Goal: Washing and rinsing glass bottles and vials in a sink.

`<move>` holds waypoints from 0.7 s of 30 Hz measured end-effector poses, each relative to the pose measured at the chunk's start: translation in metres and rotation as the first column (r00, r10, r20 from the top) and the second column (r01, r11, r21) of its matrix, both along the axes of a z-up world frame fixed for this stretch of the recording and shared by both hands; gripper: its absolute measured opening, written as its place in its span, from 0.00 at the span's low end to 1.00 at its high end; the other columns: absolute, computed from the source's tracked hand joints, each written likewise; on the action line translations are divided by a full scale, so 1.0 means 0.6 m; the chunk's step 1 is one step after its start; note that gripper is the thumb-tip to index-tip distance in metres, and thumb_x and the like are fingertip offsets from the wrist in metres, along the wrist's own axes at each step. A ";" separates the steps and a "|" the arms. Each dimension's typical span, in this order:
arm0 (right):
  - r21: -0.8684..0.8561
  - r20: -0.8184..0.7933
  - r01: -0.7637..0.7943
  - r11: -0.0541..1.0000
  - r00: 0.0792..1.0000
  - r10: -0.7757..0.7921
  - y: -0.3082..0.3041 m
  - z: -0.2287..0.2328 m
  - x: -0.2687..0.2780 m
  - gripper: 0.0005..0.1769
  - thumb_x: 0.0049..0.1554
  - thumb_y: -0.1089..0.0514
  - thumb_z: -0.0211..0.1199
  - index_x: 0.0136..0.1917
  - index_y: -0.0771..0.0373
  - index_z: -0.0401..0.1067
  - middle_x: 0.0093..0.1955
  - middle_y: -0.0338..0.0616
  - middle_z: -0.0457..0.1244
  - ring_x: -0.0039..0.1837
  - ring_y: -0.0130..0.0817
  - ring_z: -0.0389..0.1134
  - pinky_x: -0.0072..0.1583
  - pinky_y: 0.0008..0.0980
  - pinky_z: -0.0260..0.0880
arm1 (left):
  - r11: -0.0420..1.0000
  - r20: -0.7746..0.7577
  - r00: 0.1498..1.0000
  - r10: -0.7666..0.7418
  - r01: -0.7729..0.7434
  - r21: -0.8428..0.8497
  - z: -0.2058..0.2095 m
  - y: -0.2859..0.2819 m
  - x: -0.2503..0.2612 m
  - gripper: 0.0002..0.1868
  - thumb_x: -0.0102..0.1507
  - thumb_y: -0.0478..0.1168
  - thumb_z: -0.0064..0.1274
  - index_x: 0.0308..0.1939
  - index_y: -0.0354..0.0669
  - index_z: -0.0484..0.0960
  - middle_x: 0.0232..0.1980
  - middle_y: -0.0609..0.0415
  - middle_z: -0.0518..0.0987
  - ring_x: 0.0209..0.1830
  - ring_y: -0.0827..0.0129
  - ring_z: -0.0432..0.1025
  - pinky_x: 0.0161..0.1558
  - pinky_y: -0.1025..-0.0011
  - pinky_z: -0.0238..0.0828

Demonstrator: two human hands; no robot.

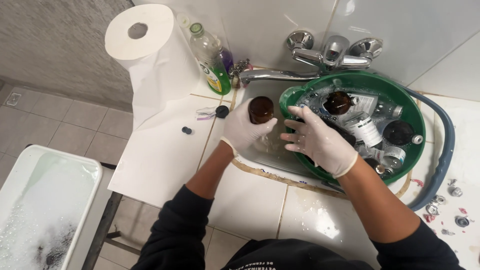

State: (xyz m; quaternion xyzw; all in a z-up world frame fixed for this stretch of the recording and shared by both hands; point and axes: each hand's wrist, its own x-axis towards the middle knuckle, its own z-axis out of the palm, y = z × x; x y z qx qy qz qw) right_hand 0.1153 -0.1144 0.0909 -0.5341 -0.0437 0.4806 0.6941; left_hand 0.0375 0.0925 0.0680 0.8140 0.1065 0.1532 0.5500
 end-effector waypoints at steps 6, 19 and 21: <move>0.049 0.068 0.018 0.999 0.997 -0.021 -0.036 -0.025 0.000 0.42 0.59 0.31 0.50 0.77 0.58 0.57 0.74 0.52 0.57 0.63 0.38 0.63 0.62 0.40 0.66 | 0.995 0.008 0.995 -0.097 0.097 0.005 0.011 0.017 0.013 0.24 0.55 0.46 0.69 0.51 0.39 0.82 0.41 0.57 0.85 0.39 0.76 0.78 0.45 0.75 0.78; 0.036 0.060 0.054 0.998 0.997 -0.056 -0.040 -0.029 -0.009 0.41 0.60 0.32 0.50 0.75 0.60 0.60 0.70 0.48 0.61 0.61 0.35 0.64 0.60 0.39 0.66 | 0.991 -0.026 0.993 -0.119 0.117 -0.059 0.049 0.018 0.008 0.21 0.56 0.43 0.68 0.50 0.38 0.82 0.40 0.56 0.84 0.35 0.78 0.78 0.41 0.76 0.79; 0.024 0.068 0.056 0.998 0.996 -0.057 -0.039 -0.025 -0.010 0.40 0.60 0.32 0.49 0.75 0.60 0.61 0.70 0.48 0.61 0.61 0.35 0.65 0.60 0.38 0.66 | 0.991 0.052 0.990 -0.132 0.131 0.016 0.052 0.021 0.010 0.24 0.56 0.43 0.69 0.53 0.38 0.81 0.44 0.57 0.84 0.41 0.77 0.77 0.46 0.76 0.78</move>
